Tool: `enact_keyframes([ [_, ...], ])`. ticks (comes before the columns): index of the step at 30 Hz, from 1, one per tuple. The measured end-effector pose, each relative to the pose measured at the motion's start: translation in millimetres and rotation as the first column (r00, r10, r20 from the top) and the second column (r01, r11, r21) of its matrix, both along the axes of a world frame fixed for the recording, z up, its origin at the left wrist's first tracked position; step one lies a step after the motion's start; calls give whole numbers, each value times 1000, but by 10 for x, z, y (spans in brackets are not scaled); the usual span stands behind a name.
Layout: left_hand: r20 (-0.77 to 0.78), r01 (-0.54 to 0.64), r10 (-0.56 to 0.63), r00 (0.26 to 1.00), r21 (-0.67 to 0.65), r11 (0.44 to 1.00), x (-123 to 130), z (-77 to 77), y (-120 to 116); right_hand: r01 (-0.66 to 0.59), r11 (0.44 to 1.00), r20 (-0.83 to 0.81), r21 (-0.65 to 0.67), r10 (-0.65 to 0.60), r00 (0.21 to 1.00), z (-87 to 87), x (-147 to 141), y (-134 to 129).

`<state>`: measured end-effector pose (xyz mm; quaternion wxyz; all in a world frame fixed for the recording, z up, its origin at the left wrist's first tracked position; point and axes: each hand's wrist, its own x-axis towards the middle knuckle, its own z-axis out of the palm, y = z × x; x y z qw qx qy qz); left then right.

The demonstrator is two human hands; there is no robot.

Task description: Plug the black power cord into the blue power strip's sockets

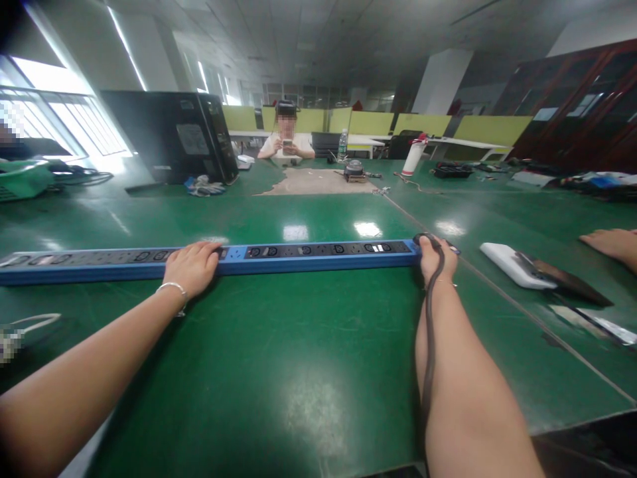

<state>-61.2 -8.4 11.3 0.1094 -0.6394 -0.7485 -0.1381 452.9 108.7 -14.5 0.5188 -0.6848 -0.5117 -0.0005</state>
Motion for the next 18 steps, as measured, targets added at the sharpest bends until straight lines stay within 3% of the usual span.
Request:
enact_keyframes([
  [6, -9, 3, -3, 1000, -4, 1000, -3, -1, 3, 31, 997, 117, -71, -22, 993, 21, -42, -35],
  [18, -17, 10, -10, 1000, 13, 1000, -19, -18, 6, 135, 986, 187, -102, -115, 976, -41, -22, -91],
])
